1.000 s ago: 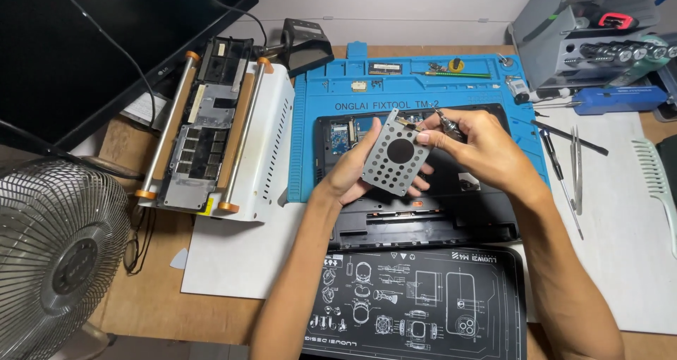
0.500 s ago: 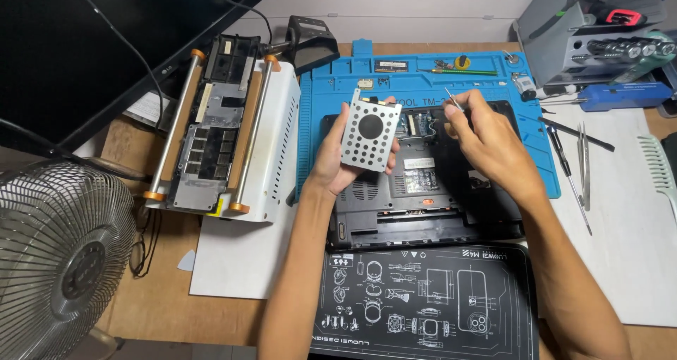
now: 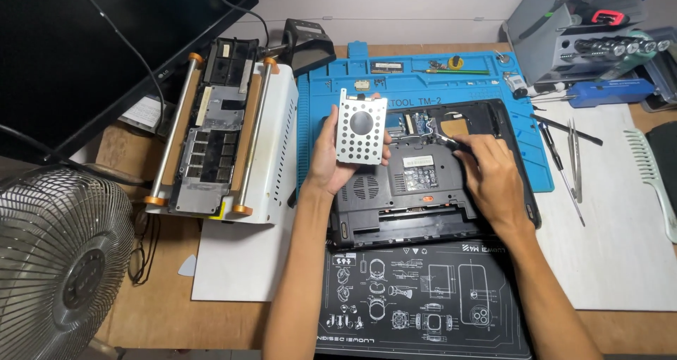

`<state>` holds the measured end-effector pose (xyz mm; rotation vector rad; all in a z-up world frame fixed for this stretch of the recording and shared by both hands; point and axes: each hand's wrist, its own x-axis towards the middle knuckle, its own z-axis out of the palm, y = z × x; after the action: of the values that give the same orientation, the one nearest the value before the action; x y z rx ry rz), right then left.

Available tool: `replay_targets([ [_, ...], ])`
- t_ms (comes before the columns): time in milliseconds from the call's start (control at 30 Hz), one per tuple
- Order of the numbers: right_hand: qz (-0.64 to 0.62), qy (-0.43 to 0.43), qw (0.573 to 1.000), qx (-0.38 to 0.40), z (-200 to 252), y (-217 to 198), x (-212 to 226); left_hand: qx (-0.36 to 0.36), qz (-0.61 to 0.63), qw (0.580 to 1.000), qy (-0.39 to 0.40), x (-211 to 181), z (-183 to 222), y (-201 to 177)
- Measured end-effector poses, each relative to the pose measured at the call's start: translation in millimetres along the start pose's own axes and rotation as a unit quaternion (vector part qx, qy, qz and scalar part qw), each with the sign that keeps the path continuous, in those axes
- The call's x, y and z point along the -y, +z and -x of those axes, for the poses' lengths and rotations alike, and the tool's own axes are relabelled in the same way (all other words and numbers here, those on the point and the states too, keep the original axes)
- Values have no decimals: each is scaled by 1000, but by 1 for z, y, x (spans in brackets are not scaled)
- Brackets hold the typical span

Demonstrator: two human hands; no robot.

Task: Removing a hard drive bracket from a laptop and then unscrewing the hard drive from the bracket.

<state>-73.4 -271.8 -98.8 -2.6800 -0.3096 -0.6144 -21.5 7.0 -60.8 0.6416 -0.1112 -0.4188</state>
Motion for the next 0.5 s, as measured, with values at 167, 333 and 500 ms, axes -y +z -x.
replay_targets([
  [167, 51, -21, 998, -9, 0, -6, 7, -6, 8, 1000, 2, 4, -2, -2],
  [333, 66, -8, 998, 4, 3, -9, 13, -12, -4, 1000, 4, 11, -7, -13],
  [500, 69, -14, 997, 1, 2, -13, 21, -7, 12, 1000, 11, 4, -1, 0],
])
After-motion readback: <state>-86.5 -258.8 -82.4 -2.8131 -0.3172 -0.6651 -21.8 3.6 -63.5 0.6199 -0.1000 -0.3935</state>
